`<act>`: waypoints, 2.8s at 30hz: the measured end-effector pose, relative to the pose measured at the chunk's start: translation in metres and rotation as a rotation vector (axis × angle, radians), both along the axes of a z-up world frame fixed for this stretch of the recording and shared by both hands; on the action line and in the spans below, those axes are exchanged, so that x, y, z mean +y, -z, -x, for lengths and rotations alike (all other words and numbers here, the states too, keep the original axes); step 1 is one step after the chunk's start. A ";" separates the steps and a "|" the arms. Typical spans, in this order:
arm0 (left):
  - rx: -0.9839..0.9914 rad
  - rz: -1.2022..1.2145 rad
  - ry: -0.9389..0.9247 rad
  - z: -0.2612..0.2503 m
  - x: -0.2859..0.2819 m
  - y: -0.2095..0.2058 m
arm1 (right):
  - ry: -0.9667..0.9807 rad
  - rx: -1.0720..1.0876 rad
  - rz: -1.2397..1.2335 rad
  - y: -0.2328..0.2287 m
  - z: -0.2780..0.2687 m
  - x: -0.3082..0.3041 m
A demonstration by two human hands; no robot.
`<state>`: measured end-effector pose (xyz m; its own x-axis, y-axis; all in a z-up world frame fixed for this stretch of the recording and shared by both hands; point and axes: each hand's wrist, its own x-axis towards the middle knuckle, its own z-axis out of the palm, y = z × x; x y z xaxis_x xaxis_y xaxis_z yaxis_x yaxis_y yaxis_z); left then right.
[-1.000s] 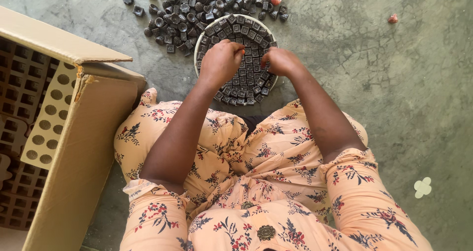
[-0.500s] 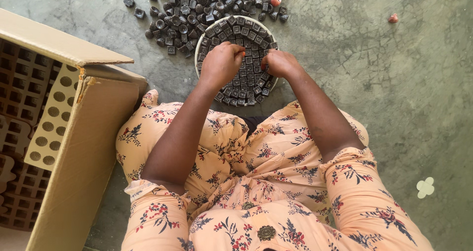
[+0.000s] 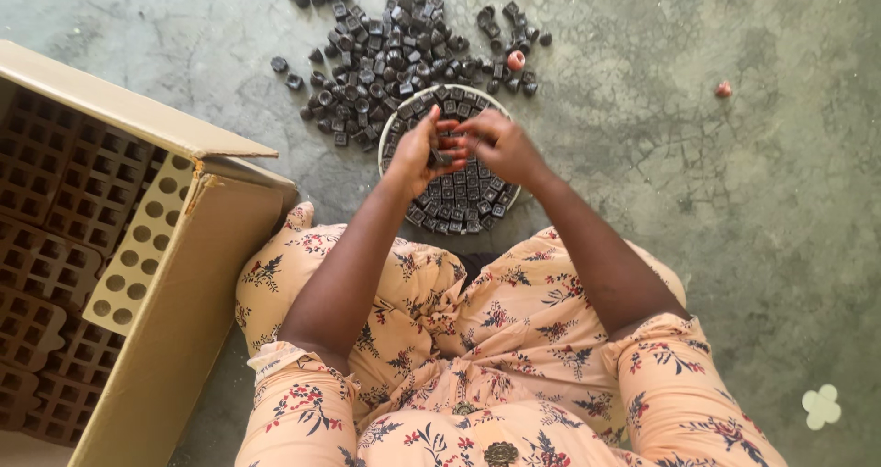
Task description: The person sits on the floor and arranges small dark cubes from a pile into a circular tray, placing them one by one in a tight pattern. The person occasionally picks up multiple cubes at once to transfer them to the tray.
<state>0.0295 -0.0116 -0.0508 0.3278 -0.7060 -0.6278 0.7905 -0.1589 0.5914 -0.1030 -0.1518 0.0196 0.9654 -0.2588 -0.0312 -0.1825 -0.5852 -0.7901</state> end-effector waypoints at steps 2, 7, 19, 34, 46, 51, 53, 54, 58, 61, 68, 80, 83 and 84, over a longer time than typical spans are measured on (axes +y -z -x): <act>0.005 0.000 0.016 0.003 -0.001 0.004 | -0.123 0.014 0.004 -0.004 -0.001 0.012; -0.019 -0.002 0.054 0.009 -0.002 0.008 | -0.137 0.130 0.125 0.002 0.000 0.026; -0.020 -0.031 0.020 0.011 -0.011 0.029 | -0.056 0.136 0.152 0.007 0.002 0.007; -0.071 0.163 -0.396 -0.035 0.018 -0.053 | 0.263 0.017 0.100 0.133 -0.103 -0.126; -0.103 0.173 -0.367 -0.048 0.015 -0.070 | -0.042 0.250 0.460 0.126 -0.173 -0.109; -0.146 0.188 -0.362 -0.043 0.017 -0.076 | -0.014 0.237 0.614 0.128 -0.170 -0.100; -0.156 0.188 -0.367 -0.044 0.018 -0.078 | -0.005 0.232 0.676 0.129 -0.172 -0.097; -0.150 0.187 -0.367 -0.043 0.019 -0.078 | -0.009 0.218 0.697 0.131 -0.172 -0.095; -0.151 0.186 -0.367 -0.042 0.019 -0.076 | -0.006 0.268 0.692 0.139 -0.174 -0.094; -0.154 0.204 -0.363 -0.043 0.018 -0.075 | 0.044 0.254 0.701 0.143 -0.182 -0.095; -0.151 0.192 -0.366 -0.046 0.015 -0.065 | 0.060 0.322 0.778 0.143 -0.194 -0.095; 0.000 0.126 -0.442 -0.057 0.009 -0.052 | 0.257 -0.232 -0.092 -0.027 -0.154 -0.048; 0.127 0.173 -0.440 -0.056 0.012 -0.057 | -0.014 -0.207 -0.065 -0.062 -0.135 -0.022; 0.172 0.237 -0.440 -0.057 0.013 -0.058 | -0.071 -0.180 0.038 -0.069 -0.134 -0.016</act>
